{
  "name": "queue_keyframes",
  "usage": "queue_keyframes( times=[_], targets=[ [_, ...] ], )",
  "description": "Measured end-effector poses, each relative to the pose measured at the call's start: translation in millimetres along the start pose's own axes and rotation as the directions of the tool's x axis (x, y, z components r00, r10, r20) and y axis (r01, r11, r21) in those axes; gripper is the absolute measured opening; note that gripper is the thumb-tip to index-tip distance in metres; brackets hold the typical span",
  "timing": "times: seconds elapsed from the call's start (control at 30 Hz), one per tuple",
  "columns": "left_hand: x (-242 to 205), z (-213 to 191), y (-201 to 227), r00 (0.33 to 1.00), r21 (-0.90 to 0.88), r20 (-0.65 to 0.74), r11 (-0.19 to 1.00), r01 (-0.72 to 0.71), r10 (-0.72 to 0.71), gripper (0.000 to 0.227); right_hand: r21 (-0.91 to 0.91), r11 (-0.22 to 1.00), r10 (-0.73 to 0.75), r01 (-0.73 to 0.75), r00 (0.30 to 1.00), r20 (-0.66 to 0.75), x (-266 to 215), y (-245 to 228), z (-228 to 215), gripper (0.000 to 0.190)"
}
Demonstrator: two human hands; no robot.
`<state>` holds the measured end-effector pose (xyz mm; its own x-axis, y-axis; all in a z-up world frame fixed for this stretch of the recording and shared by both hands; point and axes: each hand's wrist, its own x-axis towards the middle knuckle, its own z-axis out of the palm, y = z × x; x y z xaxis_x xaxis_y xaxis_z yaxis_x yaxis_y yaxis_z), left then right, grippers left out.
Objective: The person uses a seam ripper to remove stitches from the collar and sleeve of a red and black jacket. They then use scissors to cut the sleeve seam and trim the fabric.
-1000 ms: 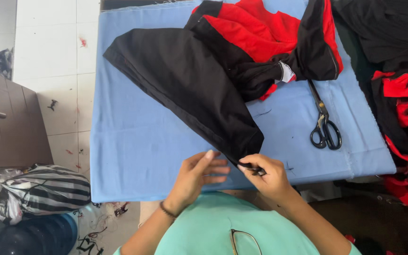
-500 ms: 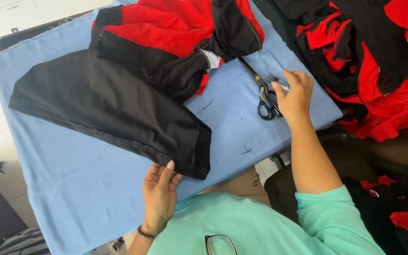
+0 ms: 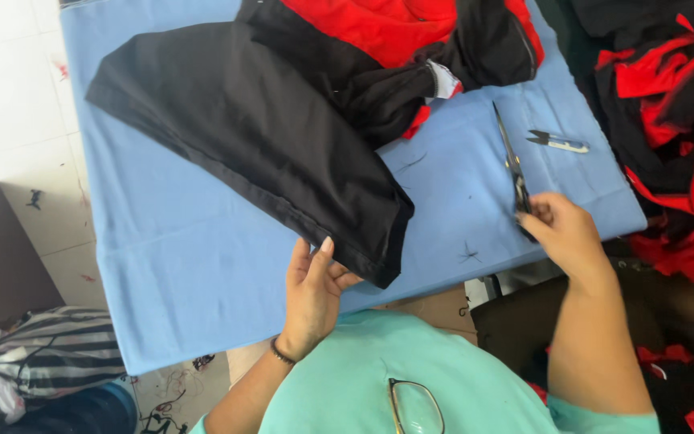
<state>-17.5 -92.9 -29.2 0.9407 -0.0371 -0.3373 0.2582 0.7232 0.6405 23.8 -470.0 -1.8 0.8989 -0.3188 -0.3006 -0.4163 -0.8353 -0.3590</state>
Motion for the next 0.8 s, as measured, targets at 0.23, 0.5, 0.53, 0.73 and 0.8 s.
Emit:
queue_keyframes(
  times=[0.23, 0.5, 0.53, 0.73, 0.8],
  targets=[
    [11, -10, 0, 0.976, -0.012, -0.127, 0.984, -0.177, 0.174, 0.003, 0.892, 0.453, -0.366, 0.014, 0.915, 0.171, -65, 46, 76, 0.039],
    [-1, 10, 26, 0.977, -0.008, -0.073, 0.980, -0.201, 0.200, 0.014, 0.166, 0.883, -0.464, 0.439, 0.869, 0.172, -102, -86, 68, 0.056],
    [-3, 10, 27, 0.973, 0.032, -0.061, 0.974, -0.223, 0.224, 0.007, 0.142, 0.818, -0.574, 0.558, 0.809, 0.128, -101, -87, 70, 0.054],
    [-8, 12, 30, 0.953, 0.227, -0.057, 0.933, -0.279, 0.298, 0.012, 0.057, 0.666, -0.745, 0.744, 0.667, 0.014, -102, -89, 72, 0.048],
    [-8, 11, 30, 0.946, 0.316, -0.022, 0.900, -0.299, 0.322, 0.026, 0.024, 0.660, -0.751, 0.751, 0.660, 0.006, -102, -86, 74, 0.049]
  ],
)
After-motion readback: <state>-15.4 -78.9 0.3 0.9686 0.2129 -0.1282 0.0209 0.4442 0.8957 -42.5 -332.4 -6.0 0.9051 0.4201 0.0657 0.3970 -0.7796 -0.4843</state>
